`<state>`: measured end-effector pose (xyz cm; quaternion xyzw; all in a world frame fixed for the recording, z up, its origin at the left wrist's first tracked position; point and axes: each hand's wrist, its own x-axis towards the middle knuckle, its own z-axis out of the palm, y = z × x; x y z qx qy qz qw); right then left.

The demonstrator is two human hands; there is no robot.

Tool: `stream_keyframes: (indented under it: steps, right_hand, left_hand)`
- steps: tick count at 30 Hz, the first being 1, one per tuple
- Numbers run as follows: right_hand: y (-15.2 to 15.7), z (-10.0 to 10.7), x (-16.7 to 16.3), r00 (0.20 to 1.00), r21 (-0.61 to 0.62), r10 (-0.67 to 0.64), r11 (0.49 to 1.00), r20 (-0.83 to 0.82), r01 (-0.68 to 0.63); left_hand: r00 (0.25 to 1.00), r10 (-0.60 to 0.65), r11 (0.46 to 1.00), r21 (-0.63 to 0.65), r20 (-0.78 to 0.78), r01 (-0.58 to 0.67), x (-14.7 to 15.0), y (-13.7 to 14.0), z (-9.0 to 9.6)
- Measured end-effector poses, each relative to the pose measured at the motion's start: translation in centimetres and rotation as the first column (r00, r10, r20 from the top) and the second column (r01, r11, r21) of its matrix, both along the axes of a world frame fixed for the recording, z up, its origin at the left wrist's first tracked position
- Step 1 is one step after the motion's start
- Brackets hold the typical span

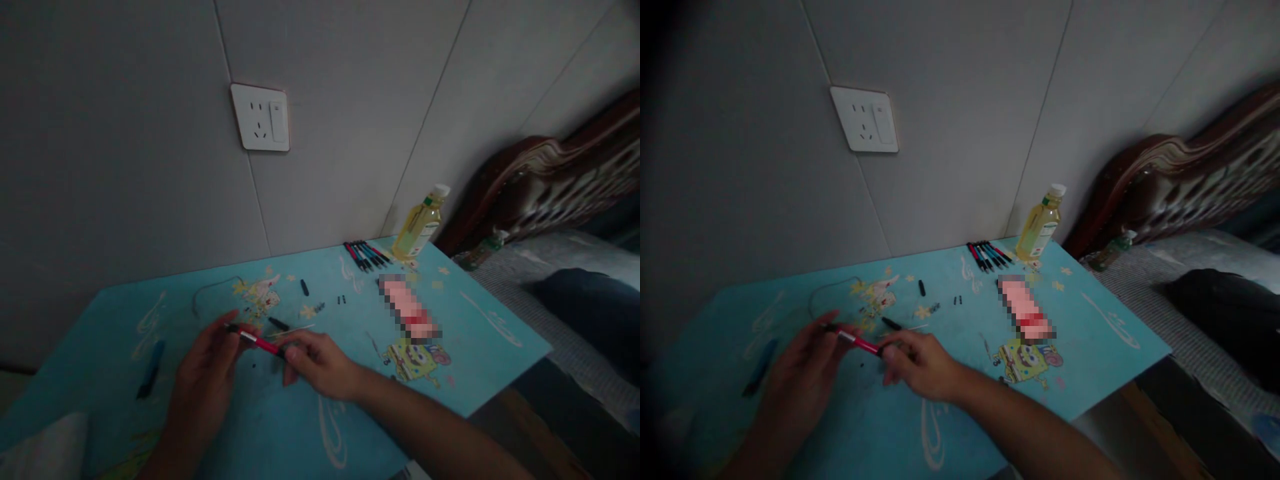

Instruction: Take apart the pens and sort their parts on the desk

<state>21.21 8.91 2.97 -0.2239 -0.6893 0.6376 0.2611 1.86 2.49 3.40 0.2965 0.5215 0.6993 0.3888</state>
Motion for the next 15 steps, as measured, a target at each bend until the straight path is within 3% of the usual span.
stream_keyframes:
  steps: [2,6,9,12,15]
  right_hand:
    - [-0.4,0.1,0.0,1.0,0.09,0.009,0.996,0.027,-0.011]
    - [-0.9,0.5,0.1,0.993,0.144,0.094,0.984,0.071,-0.104]
    - [-0.6,1.1,0.3,0.993,0.323,-0.01,0.946,0.117,-0.028]
    - [0.7,1.4,0.9,0.947,0.587,-0.269,0.8,0.174,0.12]
    - [2.6,1.4,1.8,0.843,0.731,-0.493,0.654,0.216,0.196]
  left_hand:
    - [1.0,0.016,1.0,0.01,-0.011,-0.016,0.3,-0.1,0.0]
    - [0.999,-0.045,0.999,-0.007,-0.02,0.044,1.0,-0.5,-0.2]
    - [0.999,-0.038,0.999,-0.004,-0.011,0.038,1.2,-0.5,-0.1]
    - [1.0,-0.015,1.0,0.013,0.009,0.015,1.1,-0.3,0.2]
    - [1.0,-0.009,1.0,0.002,-0.001,0.009,1.0,-0.2,0.5]
